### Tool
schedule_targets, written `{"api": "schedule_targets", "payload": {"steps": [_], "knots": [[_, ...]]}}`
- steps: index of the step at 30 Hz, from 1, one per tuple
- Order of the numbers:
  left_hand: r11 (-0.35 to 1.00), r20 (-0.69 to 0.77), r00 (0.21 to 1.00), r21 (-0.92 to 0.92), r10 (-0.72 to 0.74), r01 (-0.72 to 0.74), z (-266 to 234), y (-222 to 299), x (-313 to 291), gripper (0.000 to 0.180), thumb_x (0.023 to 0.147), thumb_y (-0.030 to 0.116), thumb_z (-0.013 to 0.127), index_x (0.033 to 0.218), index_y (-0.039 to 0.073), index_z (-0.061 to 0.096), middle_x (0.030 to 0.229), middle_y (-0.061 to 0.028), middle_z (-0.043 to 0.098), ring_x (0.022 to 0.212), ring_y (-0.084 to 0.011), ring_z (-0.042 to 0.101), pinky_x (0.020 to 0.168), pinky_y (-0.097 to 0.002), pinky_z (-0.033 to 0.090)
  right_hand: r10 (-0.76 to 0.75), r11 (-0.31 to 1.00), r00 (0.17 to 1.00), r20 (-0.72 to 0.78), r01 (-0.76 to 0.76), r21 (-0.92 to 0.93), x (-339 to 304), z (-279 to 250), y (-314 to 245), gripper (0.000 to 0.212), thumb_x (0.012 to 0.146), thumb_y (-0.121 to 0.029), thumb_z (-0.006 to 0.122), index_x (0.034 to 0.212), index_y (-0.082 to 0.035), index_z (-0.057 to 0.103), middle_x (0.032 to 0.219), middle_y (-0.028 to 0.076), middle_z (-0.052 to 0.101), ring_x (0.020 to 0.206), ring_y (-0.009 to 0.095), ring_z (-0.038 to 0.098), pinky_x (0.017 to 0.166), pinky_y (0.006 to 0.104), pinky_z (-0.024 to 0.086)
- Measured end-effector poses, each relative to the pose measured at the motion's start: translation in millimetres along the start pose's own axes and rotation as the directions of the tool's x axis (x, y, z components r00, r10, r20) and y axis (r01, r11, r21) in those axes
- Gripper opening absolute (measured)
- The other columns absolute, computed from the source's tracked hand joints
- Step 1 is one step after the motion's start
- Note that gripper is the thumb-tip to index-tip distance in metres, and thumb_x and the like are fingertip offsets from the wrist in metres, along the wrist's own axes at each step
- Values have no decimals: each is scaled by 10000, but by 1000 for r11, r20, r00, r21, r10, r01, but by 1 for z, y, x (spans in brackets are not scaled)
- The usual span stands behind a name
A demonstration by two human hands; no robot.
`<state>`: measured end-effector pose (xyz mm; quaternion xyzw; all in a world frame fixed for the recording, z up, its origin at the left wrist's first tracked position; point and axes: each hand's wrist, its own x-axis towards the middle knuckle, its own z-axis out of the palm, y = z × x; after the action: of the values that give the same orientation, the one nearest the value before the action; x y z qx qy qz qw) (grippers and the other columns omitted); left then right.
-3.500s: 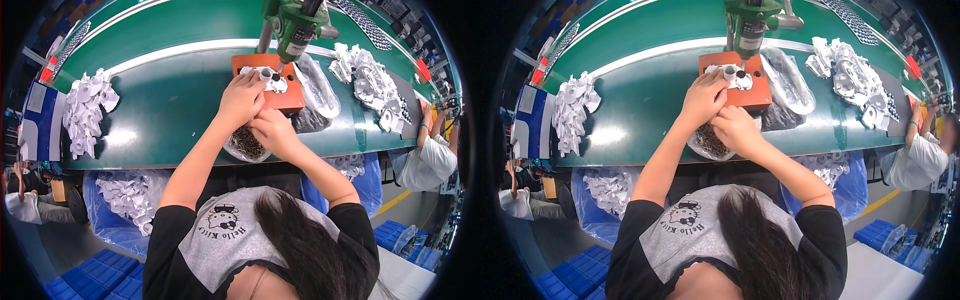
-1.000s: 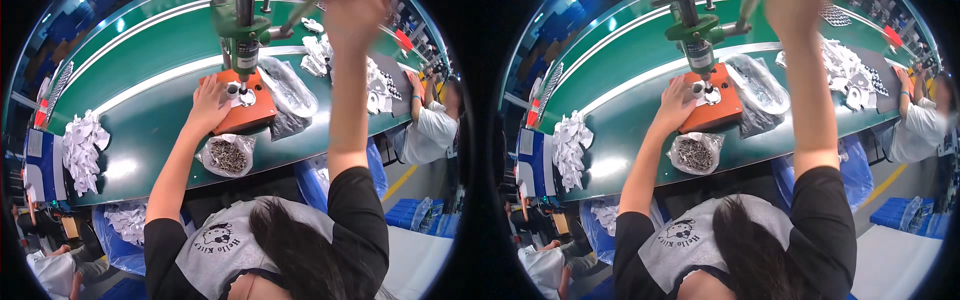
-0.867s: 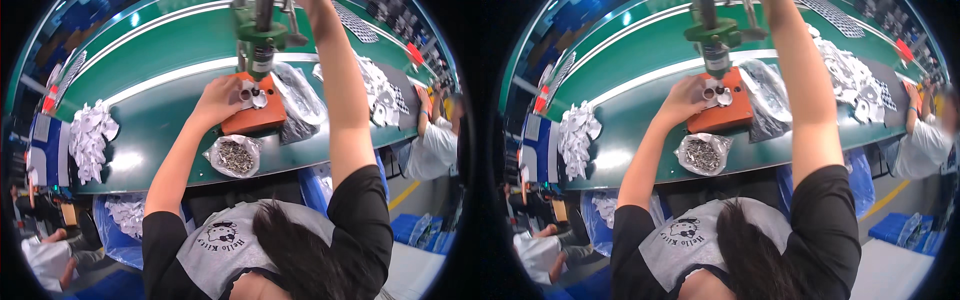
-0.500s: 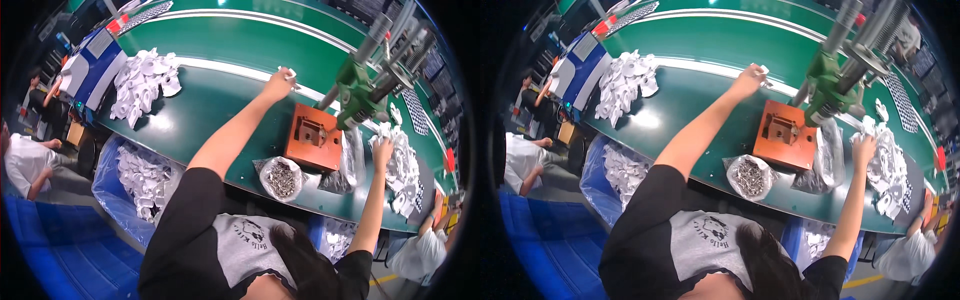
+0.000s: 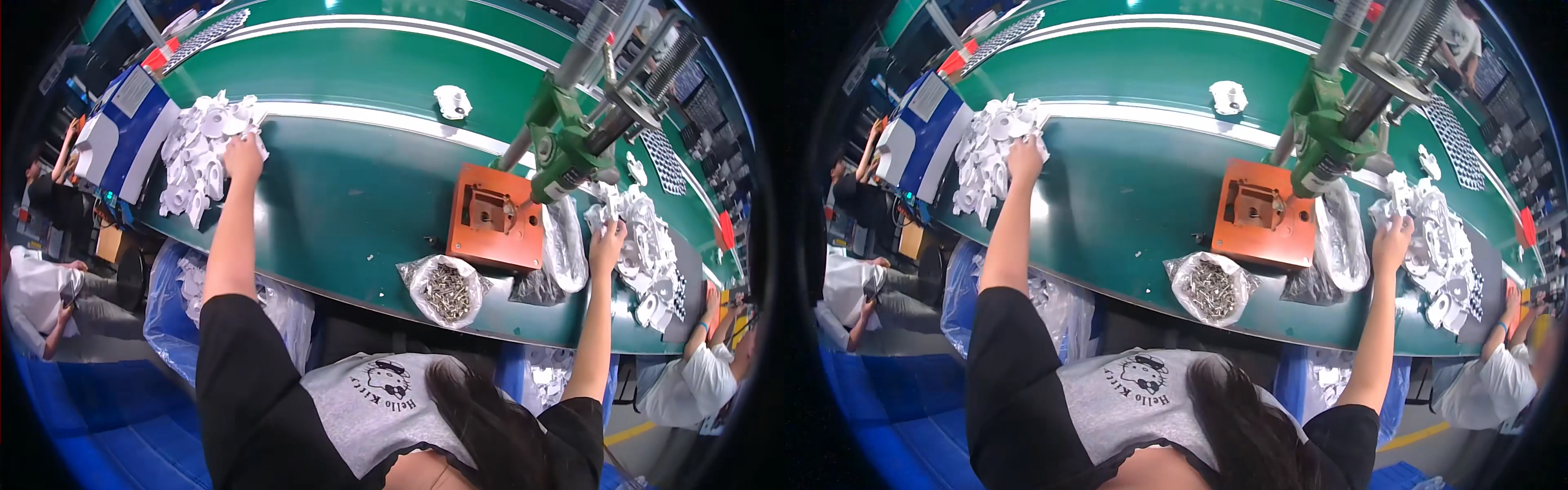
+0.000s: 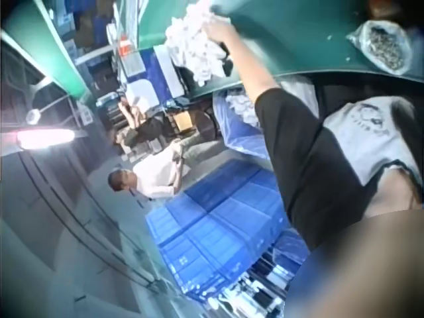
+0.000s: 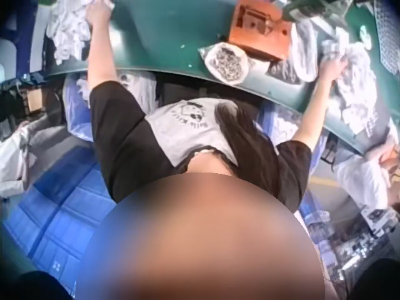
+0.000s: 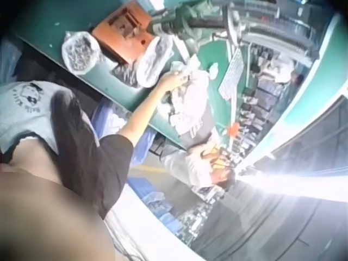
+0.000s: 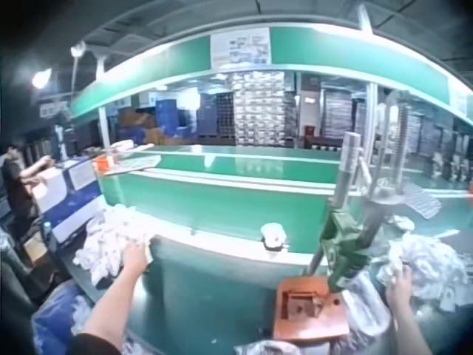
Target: The recorder uses a manual press machine to attach metal eyelets to white plastic components on an assembly line.
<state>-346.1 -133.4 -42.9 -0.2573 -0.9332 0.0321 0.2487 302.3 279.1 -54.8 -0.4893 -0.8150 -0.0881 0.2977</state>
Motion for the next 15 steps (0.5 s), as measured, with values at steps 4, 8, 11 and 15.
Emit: {"api": "schedule_targets", "payload": {"steps": [4,8,11,15], "knots": [[989,70,990,-89,122,-116,8,-9,-8,231,838,192,520,1046,103,566,1034,-187,559,972,-381,575,744,-487,499,13,979,993,115,-36,200,8,5,19,345,771,-140,701,1049,-17,539,1108,245,503,1071,399,471,906,435,396],[866,6,994,-492,109,-92,-22,14,-13,197,888,236,492,986,76,553,879,-176,615,845,-376,617,722,-498,492,100,972,994,44,-107,209,10,6,20,402,748,-200,747,1025,-3,534,1142,246,476,1093,390,454,915,420,395],[434,152,986,-895,69,108,-63,43,-33,230,928,263,468,922,50,556,692,-115,618,586,-263,608,523,-386,467,233,964,972,13,-233,130,6,-24,-7,504,758,-285,731,1115,-12,503,1207,248,436,1087,404,480,905,421,411],[-464,479,808,-661,344,590,-130,100,-89,180,912,217,499,914,48,561,653,-52,583,450,-108,502,345,-250,334,297,937,951,90,-308,166,-6,-99,-65,534,799,-360,674,1154,-1,500,1191,233,476,1061,382,518,886,406,427]]}}
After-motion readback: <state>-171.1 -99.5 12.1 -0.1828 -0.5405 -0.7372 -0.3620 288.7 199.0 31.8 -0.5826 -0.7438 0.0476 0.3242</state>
